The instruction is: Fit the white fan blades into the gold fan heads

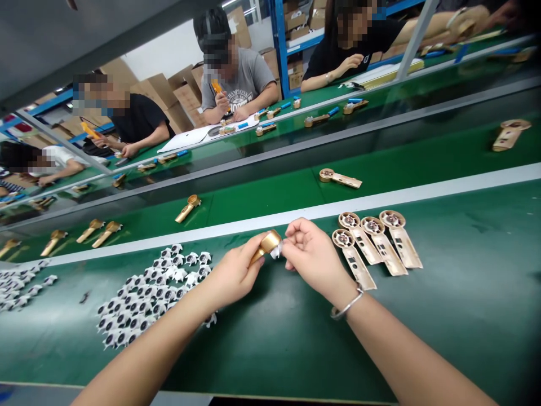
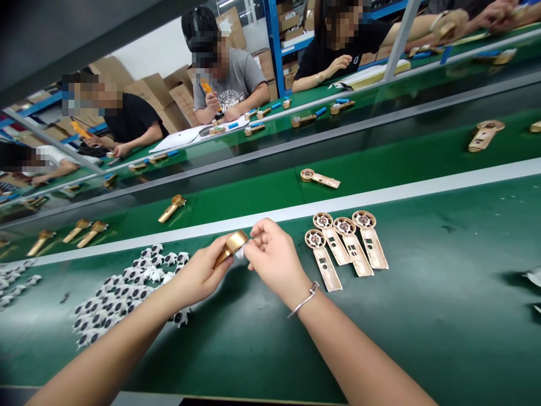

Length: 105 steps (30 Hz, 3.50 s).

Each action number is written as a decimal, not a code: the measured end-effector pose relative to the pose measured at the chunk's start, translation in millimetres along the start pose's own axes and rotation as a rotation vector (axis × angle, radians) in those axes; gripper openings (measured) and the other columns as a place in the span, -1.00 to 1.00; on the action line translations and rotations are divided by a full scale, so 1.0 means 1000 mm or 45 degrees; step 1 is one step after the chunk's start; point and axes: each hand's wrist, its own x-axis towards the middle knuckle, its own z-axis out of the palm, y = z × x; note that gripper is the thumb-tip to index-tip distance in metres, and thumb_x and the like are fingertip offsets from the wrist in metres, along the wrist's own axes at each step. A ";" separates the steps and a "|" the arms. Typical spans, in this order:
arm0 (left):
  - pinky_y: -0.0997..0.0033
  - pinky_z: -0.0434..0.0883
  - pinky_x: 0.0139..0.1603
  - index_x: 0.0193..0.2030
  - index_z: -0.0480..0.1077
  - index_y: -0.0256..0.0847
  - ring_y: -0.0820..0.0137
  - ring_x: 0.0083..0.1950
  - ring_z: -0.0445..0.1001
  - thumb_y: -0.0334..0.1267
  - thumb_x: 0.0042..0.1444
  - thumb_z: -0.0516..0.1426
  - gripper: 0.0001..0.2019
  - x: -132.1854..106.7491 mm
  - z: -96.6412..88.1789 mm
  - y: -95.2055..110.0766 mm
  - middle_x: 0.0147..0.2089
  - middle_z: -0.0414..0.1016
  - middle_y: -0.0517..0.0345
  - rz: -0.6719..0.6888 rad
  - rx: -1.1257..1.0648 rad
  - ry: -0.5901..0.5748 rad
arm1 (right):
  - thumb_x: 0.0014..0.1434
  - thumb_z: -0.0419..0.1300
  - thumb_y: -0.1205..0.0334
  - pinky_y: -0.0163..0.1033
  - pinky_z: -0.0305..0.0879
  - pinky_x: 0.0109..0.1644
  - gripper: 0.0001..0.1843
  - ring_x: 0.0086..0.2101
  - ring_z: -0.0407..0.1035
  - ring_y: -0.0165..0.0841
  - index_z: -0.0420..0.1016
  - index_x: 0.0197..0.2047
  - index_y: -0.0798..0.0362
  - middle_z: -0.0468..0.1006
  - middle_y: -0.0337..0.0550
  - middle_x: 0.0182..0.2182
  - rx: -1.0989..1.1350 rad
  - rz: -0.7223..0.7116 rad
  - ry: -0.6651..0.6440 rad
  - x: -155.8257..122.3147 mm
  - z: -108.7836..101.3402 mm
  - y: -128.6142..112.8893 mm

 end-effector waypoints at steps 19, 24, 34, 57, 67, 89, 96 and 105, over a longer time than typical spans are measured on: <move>0.21 0.42 -0.07 0.37 0.02 -0.09 0.13 -0.02 0.54 -0.31 0.33 -0.06 -0.52 -0.001 -0.009 0.006 0.16 0.44 -0.10 -0.002 0.246 -0.108 | 0.15 0.11 0.35 -0.39 0.24 -0.49 -0.77 -0.59 0.34 -0.48 0.14 -0.17 -0.07 0.34 -0.49 -0.54 -0.183 -0.092 -0.080 0.001 -0.006 0.002; 0.34 0.38 -0.20 0.32 0.07 -0.07 0.29 -0.24 0.48 -0.27 0.36 -0.05 -0.59 -0.011 -0.010 0.007 -0.15 0.50 0.09 -0.060 0.010 -0.055 | 0.14 0.12 0.36 -0.42 0.18 -0.51 -0.78 -0.62 0.30 -0.51 0.14 -0.21 -0.06 0.31 -0.51 -0.59 -0.078 -0.037 -0.070 -0.004 0.001 -0.003; 0.42 0.33 -0.22 0.23 0.14 -0.05 0.42 -0.27 0.35 -0.23 0.38 -0.05 -0.69 -0.022 -0.008 0.022 -0.22 0.38 0.20 -0.119 -0.255 -0.008 | 0.10 0.14 0.41 -0.42 0.19 -0.51 -0.74 -0.62 0.29 -0.50 0.15 -0.20 -0.06 0.36 -0.50 -0.62 -0.083 0.030 0.028 -0.019 0.008 -0.015; 0.52 0.34 -0.46 -0.17 0.31 -0.21 0.51 -0.47 0.35 -0.04 0.28 0.12 -0.74 -0.027 0.001 0.017 -0.40 0.37 0.24 -0.225 -0.773 0.201 | -0.03 0.45 0.20 -0.37 0.27 -0.41 -0.30 -0.45 0.30 -0.50 0.33 0.17 -0.03 0.39 -0.32 -0.34 -0.144 0.053 -0.471 -0.007 0.002 -0.007; 0.61 0.14 -0.60 -0.15 0.25 -0.22 0.58 -0.59 0.24 0.09 0.37 -0.08 -0.62 -0.039 0.015 0.018 -0.52 0.31 0.28 -0.275 -1.092 0.112 | 0.10 0.37 0.24 -0.24 0.48 -0.07 -0.47 -0.18 0.50 -0.36 0.44 0.16 -0.04 0.49 -0.14 -0.04 -0.081 -0.110 -0.534 -0.015 0.012 -0.001; 0.00 0.30 0.12 0.29 0.17 -0.35 -0.07 0.19 0.31 -0.20 0.33 -0.03 -0.55 0.053 -0.086 -0.134 0.16 0.36 -0.39 -0.948 0.658 0.364 | 0.28 0.06 0.42 -0.13 0.27 0.01 -0.71 -0.14 0.34 -0.26 0.59 -0.08 0.06 0.54 -0.06 -0.19 -0.984 -0.426 -0.769 -0.031 0.097 0.065; -0.10 0.21 0.21 0.20 0.32 -0.44 -0.23 0.26 0.24 0.26 0.23 -0.06 -0.26 0.086 -0.064 -0.098 0.23 0.29 -0.47 -0.952 0.654 0.322 | 0.26 0.18 0.30 -0.13 0.18 -0.01 -0.84 -0.08 0.24 -0.24 0.60 -0.18 0.00 0.46 -0.11 -0.15 -1.143 -0.479 -0.773 -0.024 0.129 0.074; 0.09 0.43 0.04 0.04 0.42 -0.33 0.18 0.04 0.49 0.09 0.21 0.16 -0.51 0.199 -0.026 -0.047 0.04 0.49 -0.11 -0.919 0.287 0.054 | 0.23 0.17 0.32 -0.12 0.19 0.00 -0.82 -0.03 0.24 -0.21 0.56 -0.12 0.04 0.45 -0.05 -0.06 -1.167 -0.424 -0.691 -0.038 0.121 0.071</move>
